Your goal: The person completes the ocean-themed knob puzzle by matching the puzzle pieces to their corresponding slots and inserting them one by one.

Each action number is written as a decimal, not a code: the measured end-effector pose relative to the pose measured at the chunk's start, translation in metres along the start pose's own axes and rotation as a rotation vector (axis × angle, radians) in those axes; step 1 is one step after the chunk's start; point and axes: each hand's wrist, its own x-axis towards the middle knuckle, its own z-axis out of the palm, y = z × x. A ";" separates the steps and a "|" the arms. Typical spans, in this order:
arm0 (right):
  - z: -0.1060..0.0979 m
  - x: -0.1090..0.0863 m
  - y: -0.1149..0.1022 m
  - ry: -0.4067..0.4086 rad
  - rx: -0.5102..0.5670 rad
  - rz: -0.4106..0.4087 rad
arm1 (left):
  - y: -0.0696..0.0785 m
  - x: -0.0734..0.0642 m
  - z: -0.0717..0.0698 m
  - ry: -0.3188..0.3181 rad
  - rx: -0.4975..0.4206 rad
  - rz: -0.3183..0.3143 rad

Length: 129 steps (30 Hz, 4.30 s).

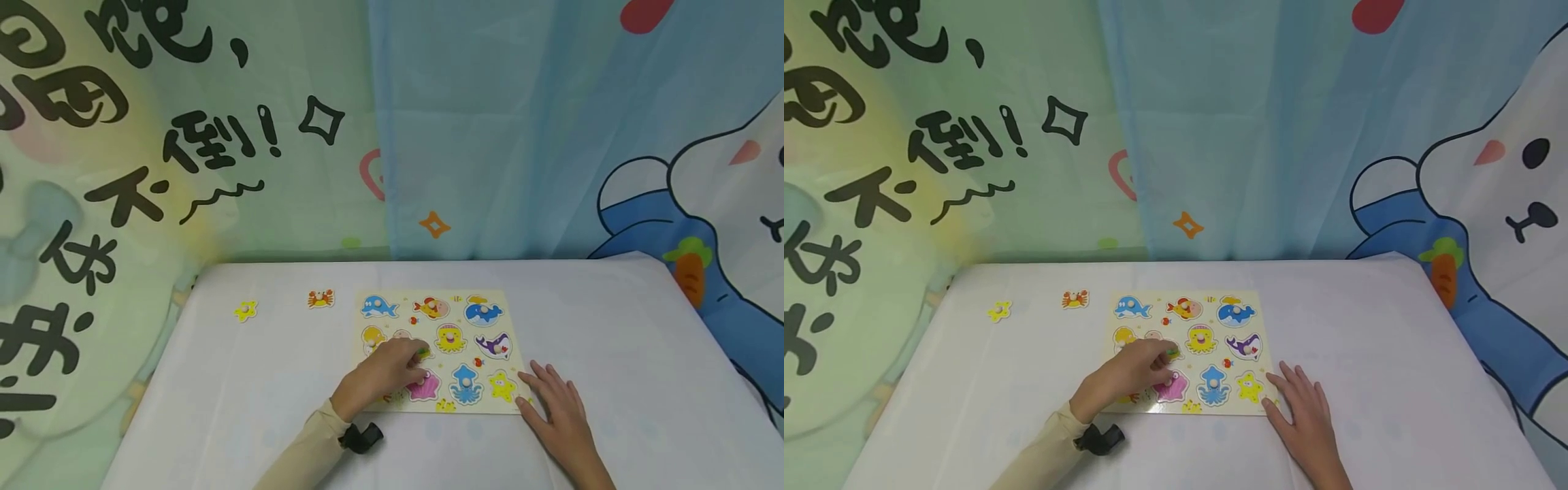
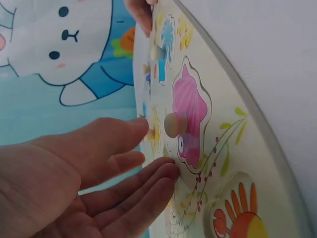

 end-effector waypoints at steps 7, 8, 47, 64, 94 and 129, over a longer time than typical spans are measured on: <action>-0.001 -0.001 -0.002 -0.014 -0.001 0.009 | -0.009 -0.016 0.002 0.011 -0.016 0.071; -0.001 -0.001 -0.002 -0.019 0.000 0.014 | -0.010 -0.019 0.002 0.022 -0.019 0.088; 0.000 0.001 0.001 0.001 0.014 -0.007 | -0.237 -0.114 -0.130 0.552 -0.122 -0.385; -0.002 0.001 -0.001 -0.011 0.005 0.013 | -0.243 -0.112 -0.130 0.530 -0.021 -0.356; 0.000 0.000 0.002 0.006 0.002 -0.015 | -0.076 -0.047 -0.036 0.406 -0.091 0.209; -0.003 -0.001 0.004 0.022 0.011 -0.057 | 0.063 0.051 0.052 0.074 0.208 0.429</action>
